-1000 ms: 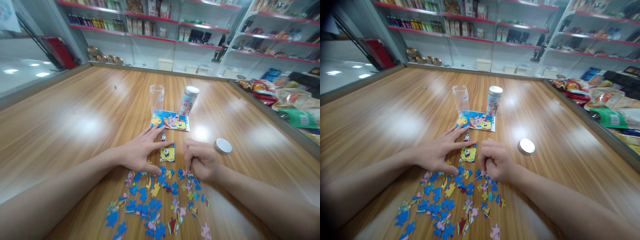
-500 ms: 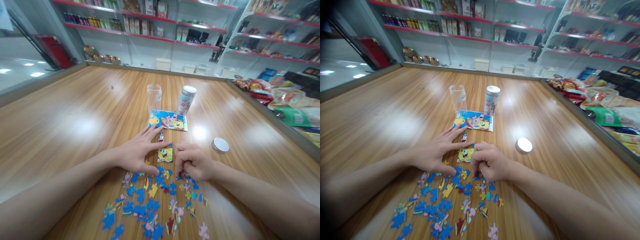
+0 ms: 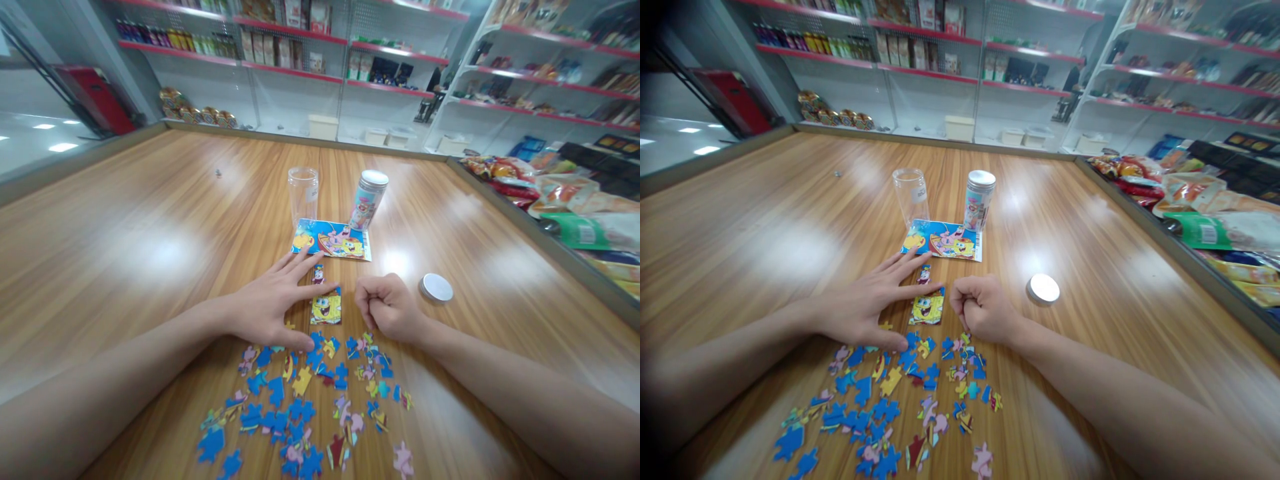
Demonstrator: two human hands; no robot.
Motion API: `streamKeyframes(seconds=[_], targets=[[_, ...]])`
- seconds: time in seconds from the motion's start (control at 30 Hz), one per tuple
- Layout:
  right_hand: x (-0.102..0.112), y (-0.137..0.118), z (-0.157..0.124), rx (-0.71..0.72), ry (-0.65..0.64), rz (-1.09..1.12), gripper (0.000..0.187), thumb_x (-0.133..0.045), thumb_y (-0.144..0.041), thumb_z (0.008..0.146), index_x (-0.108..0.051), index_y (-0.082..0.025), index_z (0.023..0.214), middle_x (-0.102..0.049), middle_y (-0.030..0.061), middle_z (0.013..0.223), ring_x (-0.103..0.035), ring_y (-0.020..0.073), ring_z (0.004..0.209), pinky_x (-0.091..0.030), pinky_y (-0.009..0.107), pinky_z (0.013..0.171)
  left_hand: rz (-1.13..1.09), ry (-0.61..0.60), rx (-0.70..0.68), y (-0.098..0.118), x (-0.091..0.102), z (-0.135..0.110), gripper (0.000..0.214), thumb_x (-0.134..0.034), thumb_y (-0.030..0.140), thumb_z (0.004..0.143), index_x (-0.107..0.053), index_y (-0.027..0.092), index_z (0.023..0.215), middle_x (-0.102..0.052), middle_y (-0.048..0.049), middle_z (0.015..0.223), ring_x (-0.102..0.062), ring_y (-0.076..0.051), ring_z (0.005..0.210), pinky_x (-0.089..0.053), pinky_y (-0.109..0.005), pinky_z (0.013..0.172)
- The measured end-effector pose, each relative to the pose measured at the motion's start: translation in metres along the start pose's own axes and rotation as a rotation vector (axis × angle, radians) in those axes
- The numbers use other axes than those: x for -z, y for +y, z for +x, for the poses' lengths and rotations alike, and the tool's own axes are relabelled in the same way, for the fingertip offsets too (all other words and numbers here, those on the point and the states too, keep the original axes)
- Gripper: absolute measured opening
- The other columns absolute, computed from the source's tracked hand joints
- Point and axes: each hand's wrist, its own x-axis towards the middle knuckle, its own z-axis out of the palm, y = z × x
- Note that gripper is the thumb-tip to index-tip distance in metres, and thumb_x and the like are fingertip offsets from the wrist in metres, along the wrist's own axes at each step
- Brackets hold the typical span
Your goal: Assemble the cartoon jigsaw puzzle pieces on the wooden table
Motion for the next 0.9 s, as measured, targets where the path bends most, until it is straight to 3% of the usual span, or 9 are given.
streamKeyframes(seconds=[0.1, 0.23, 0.33, 0.43, 0.57, 0.73, 0.9], targets=[[0.001, 0.003, 0.001, 0.004, 0.029, -0.036, 0.022, -0.037, -0.003, 0.063, -0.053, -0.019, 0.062, -0.055, -0.0045, 0.052, -0.051, 0.0093, 0.046, -0.039, 0.02, 0.048, -0.006, 0.007, -0.003, 0.0, 0.0, 0.0, 0.099, -0.072, 0.074, 0.075, -0.029, 0.041, 0.158, 0.007, -0.0049, 0.171, -0.008, -0.05, 0.154, -0.01, -0.072, 0.122], [0.004, 0.002, 0.005, 0.107, 0.029, -0.082, 0.027, -0.044, -0.006, 0.059, -0.058, -0.019, 0.078, -0.063, 0.0033, 0.083, -0.06, 0.0187, 0.081, -0.049, 0.034, 0.077, 0.006, 0.005, -0.007, 0.0, 0.001, 0.001, 0.099, -0.07, 0.076, 0.075, -0.028, 0.041, 0.158, 0.007, -0.0046, 0.171, -0.006, -0.05, 0.154, -0.009, -0.071, 0.122], [0.006, -0.004, 0.007, 0.243, -0.106, -0.107, 0.04, -0.046, -0.01, 0.056, -0.06, -0.02, 0.092, -0.061, 0.0092, 0.113, -0.058, 0.0262, 0.109, -0.046, 0.047, 0.098, 0.012, 0.005, -0.007, 0.001, 0.001, 0.001, 0.099, -0.069, 0.075, 0.076, -0.026, 0.04, 0.159, 0.007, -0.0045, 0.171, -0.007, -0.049, 0.154, -0.01, -0.071, 0.123], [0.005, -0.013, 0.006, 0.334, -0.265, -0.19, 0.051, -0.048, -0.014, 0.056, -0.061, -0.021, 0.105, -0.052, 0.0111, 0.137, -0.046, 0.0313, 0.133, -0.035, 0.055, 0.112, 0.02, 0.0, 0.01, 0.002, 0.0, 0.001, 0.101, -0.069, 0.075, 0.077, -0.025, 0.039, 0.159, 0.007, -0.0056, 0.171, -0.007, -0.049, 0.154, -0.011, -0.07, 0.123], [0.004, -0.02, 0.005, 0.346, -0.385, -0.344, 0.064, -0.048, -0.011, 0.056, -0.061, -0.021, 0.117, -0.043, 0.0097, 0.153, -0.028, 0.0305, 0.149, -0.025, 0.054, 0.12, 0.038, -0.023, 0.037, 0.003, 0.0, 0.001, 0.101, -0.069, 0.075, 0.076, -0.028, 0.036, 0.159, 0.009, -0.0069, 0.171, -0.004, -0.051, 0.154, -0.013, -0.07, 0.123], [0.005, -0.023, 0.005, 0.353, -0.407, -0.378, 0.066, -0.048, -0.013, 0.057, -0.06, -0.02, 0.122, -0.04, 0.0101, 0.157, -0.023, 0.0299, 0.153, -0.022, 0.053, 0.121, 0.024, -0.008, 0.027, 0.003, 0.0, 0.001, 0.1, -0.07, 0.074, 0.076, -0.029, 0.036, 0.158, 0.008, -0.0066, 0.171, -0.005, -0.05, 0.154, -0.013, -0.07, 0.122], [0.002, -0.025, 0.003, 0.358, -0.518, -0.483, 0.077, -0.049, -0.018, 0.053, -0.057, -0.022, 0.13, -0.031, 0.0075, 0.163, -0.014, 0.0337, 0.155, -0.013, 0.057, 0.122, 0.024, -0.006, 0.017, 0.004, 0.0, 0.002, 0.099, -0.07, 0.073, 0.076, -0.029, 0.036, 0.159, 0.008, -0.0064, 0.171, -0.003, -0.049, 0.154, -0.012, -0.069, 0.123]])
